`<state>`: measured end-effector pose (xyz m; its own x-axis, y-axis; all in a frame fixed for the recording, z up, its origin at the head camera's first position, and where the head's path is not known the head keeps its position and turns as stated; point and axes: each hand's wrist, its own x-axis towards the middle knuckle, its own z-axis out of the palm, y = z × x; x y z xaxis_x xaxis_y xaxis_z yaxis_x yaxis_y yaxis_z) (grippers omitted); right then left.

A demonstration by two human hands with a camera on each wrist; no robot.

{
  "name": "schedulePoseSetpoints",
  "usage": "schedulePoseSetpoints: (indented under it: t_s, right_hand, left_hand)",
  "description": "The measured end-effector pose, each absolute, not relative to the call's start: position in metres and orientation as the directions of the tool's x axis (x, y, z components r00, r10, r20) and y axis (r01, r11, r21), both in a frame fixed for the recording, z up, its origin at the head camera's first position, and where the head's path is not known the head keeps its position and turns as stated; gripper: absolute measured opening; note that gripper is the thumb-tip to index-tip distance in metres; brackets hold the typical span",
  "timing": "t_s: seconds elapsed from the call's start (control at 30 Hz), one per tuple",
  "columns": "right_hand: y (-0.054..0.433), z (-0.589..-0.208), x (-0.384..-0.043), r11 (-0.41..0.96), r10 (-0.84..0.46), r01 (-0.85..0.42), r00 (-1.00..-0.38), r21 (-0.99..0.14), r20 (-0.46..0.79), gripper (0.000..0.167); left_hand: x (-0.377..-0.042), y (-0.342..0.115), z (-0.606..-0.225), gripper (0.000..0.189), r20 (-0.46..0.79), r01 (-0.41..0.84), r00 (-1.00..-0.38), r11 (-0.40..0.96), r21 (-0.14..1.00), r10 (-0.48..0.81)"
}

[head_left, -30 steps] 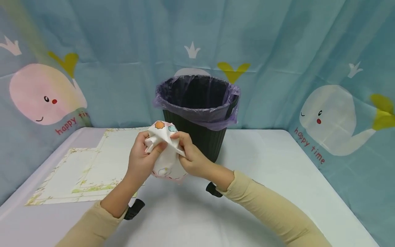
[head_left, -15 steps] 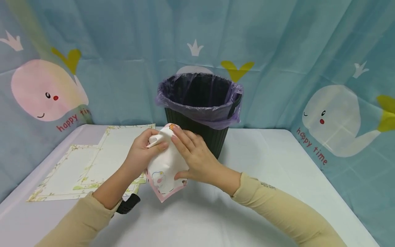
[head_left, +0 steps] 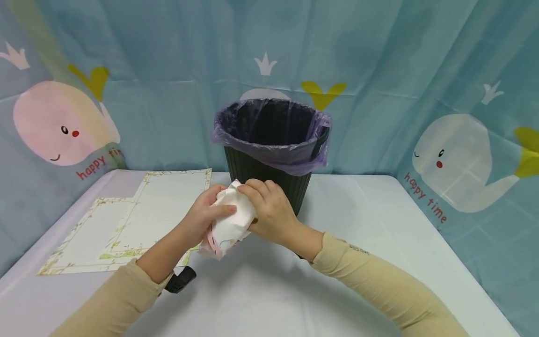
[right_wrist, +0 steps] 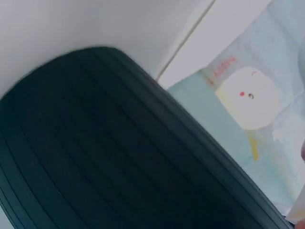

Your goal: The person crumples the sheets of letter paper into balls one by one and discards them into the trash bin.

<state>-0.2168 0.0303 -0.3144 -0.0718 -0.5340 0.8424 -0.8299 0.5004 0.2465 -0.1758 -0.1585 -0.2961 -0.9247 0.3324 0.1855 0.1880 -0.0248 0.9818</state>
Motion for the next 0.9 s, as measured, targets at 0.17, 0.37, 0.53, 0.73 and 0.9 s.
schedulePoseSetpoints:
  t_s: [0.17, 0.37, 0.53, 0.73, 0.9]
  right_hand:
    - [0.032, -0.317, -0.220, 0.503, -0.479, -0.836, -0.061, 0.217, 0.876, 0.052]
    - [0.036, -0.321, -0.218, 0.492, -0.422, -0.858, -0.083, 0.150, 0.903, 0.044]
    - [0.039, -0.321, -0.211, 0.501, -0.374, -0.864, -0.165, 0.049, 0.913, 0.051]
    - [0.045, -0.319, -0.206, 0.528, -0.241, -0.833, -0.333, -0.164, 0.912, 0.048]
    - [0.046, -0.317, -0.202, 0.504, -0.232, -0.810, -0.460, -0.299, 0.857, 0.044]
  left_hand:
    - [-0.174, -0.156, -0.295, 0.042, 0.164, 0.234, -0.917, 0.158, 0.959, 0.363]
    - [-0.165, -0.168, -0.294, 0.085, 0.103, 0.288, -0.877, 0.341, 0.895, 0.470]
    - [-0.157, -0.180, -0.295, 0.111, 0.091, 0.271, -0.863, 0.302, 0.914, 0.498]
    - [-0.152, -0.179, -0.307, 0.116, 0.448, 0.638, -0.756, 0.383, 0.668, 0.477]
    - [-0.165, -0.174, -0.318, 0.103, 0.695, 0.838, -0.541, 0.374, 0.398, 0.474]
